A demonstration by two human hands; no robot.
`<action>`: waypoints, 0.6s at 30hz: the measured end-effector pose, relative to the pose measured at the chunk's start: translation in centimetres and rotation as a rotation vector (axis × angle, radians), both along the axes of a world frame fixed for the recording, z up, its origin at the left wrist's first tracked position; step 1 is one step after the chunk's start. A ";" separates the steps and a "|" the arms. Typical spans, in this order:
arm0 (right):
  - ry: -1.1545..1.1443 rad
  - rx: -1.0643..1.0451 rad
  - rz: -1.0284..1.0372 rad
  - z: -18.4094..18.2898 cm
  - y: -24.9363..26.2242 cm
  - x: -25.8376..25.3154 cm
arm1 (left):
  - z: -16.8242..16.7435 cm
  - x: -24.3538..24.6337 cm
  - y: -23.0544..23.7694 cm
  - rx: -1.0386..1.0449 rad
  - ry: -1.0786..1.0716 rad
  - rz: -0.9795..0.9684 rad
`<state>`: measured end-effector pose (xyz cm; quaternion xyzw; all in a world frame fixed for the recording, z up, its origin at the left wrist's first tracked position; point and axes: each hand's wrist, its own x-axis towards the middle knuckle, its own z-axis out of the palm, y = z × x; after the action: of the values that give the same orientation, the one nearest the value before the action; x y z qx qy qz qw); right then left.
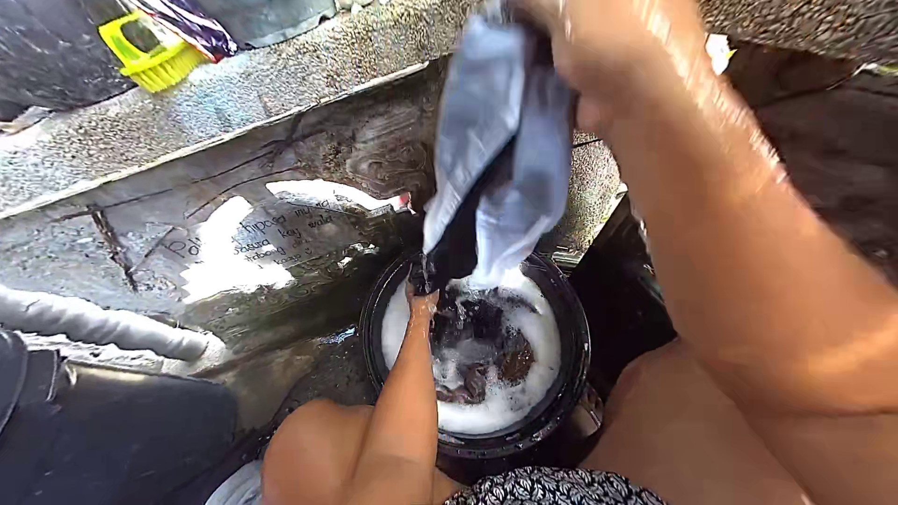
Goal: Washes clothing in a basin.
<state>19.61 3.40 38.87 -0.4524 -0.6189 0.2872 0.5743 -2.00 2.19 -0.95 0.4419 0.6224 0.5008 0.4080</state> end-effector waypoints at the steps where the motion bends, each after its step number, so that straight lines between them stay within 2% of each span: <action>1: -0.081 -0.089 -0.038 -2.8 0.4 0.9 | -0.4 -0.1 0.0 0.055 -0.057 0.031; 3: -0.236 -0.278 -0.074 -11.4 1.9 1.6 | -1.6 0.3 0.2 0.093 -0.092 0.045; 7: -0.487 -0.669 -0.033 -30.3 4.1 -0.5 | -4.4 1.0 -0.3 -0.103 0.563 -0.164; 11: -0.716 -1.003 -0.010 -44.9 3.3 -2.2 | -9.8 2.1 0.2 -0.447 0.847 -0.313; 13: -0.773 -1.097 -0.018 -50.3 2.8 -2.5 | -12.6 2.3 0.3 -0.522 0.872 -0.366; 14: -0.781 -1.125 -0.020 -51.9 2.5 -2.6 | -13.8 2.4 0.4 -0.518 0.861 -0.370; 16: -0.708 -1.175 0.025 -53.7 2.5 -2.7 | -15.8 2.5 0.5 -0.512 0.808 -0.385; 18: -0.575 -1.191 0.217 -55.6 2.0 -2.3 | -16.5 2.7 0.0 -0.541 0.766 -0.407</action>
<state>17.31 5.37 -16.77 -0.6857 -0.5250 0.5041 0.0067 0.66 2.20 -17.48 0.5847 0.7360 0.0342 0.3396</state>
